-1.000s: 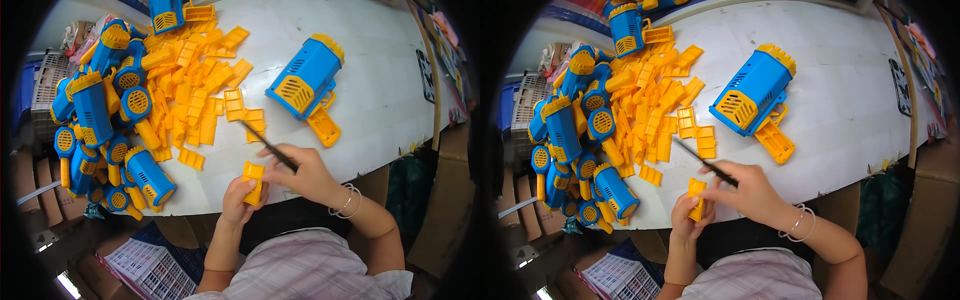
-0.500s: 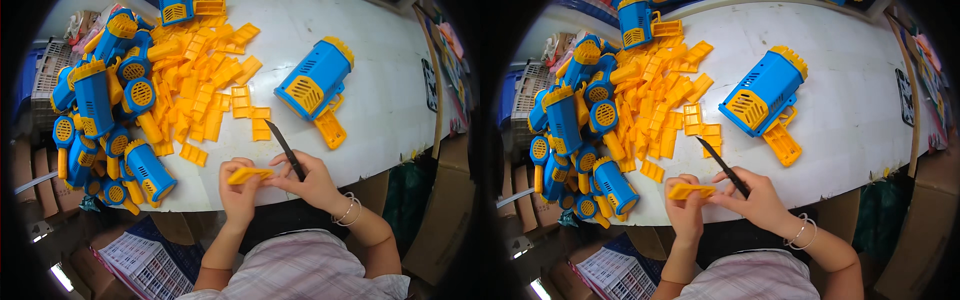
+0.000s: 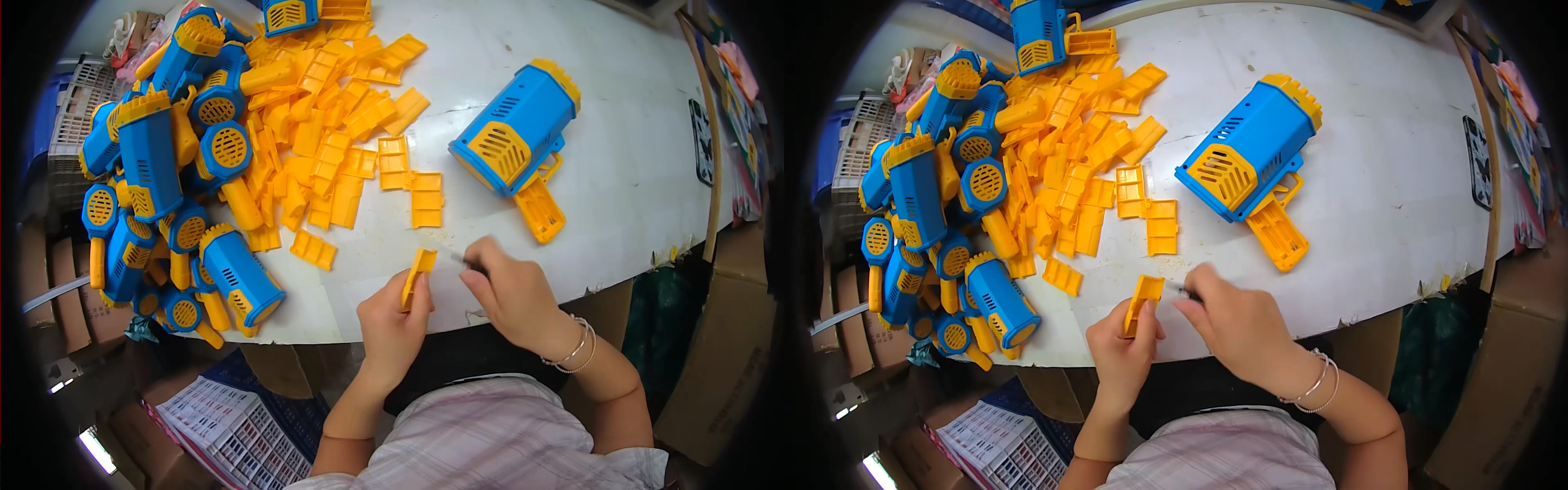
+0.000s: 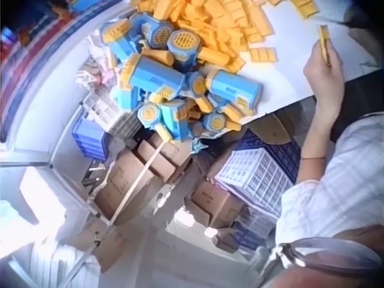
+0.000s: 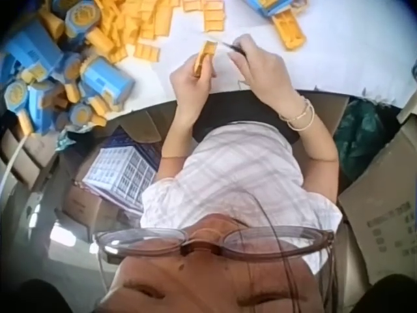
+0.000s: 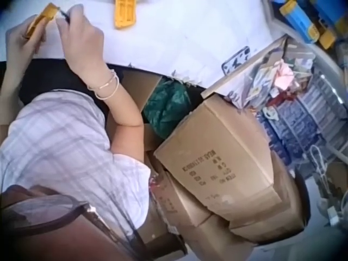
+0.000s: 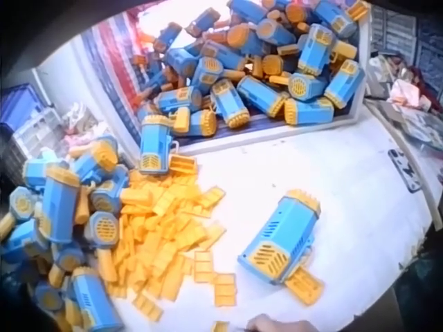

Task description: Assembling blue and yellow toy bubble guns by trimming plastic parts and attaching components.

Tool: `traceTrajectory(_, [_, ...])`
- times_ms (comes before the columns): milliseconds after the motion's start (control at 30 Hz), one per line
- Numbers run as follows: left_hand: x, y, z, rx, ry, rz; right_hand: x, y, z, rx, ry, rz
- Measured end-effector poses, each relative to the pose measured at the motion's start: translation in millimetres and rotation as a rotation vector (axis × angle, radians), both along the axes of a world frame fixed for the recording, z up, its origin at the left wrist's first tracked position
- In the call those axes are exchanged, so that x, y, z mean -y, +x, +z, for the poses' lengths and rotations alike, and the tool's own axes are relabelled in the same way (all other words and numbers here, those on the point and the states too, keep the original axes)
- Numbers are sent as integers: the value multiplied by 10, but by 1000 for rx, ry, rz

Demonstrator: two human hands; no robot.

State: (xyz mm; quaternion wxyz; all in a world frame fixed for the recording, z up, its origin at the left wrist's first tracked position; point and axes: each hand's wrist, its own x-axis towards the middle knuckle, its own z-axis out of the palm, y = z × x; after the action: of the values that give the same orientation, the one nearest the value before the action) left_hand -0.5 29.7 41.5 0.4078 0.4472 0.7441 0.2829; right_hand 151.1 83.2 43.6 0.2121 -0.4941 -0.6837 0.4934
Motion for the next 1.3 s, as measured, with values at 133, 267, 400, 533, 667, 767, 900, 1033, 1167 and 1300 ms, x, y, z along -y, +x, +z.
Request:
traceTrajectory(133, [-2, 96, -10, -159, 195, -93, 124, -60, 1, 162, 203, 191])
traceTrajectory(267, [19, 78, -35, -207, 221, -114, -6, -52, -143, 219, 204, 131])
traceTrajectory(400, [12, 49, -33, -198, 236, -102, 34, -66, 41, 176, 151, 234])
traceTrajectory(533, [36, 75, -2, -191, 225, -89, -83, -37, -159, 245, 158, 127])
traceTrajectory(667, [43, 92, 97, -205, 300, -118, -35, -17, -25, 157, 138, 162])
traceTrajectory(767, [46, 57, 106, -207, 299, -100, -98, 70, -118, 188, 119, 76])
traceTrajectory(900, [-25, 91, 71, -162, 272, -115, 48, -2, 61, 99, 107, 118])
traceTrajectory(1033, [-6, 63, 20, -199, 247, -118, -101, 30, -164, 199, 170, 153])
traceTrajectory(1167, [16, 55, 2, -216, 252, -97, 10, 10, 111, 108, 102, 171])
traceTrajectory(1300, [21, 81, -3, -139, 322, -26, -119, 56, -200, 222, 85, 90])
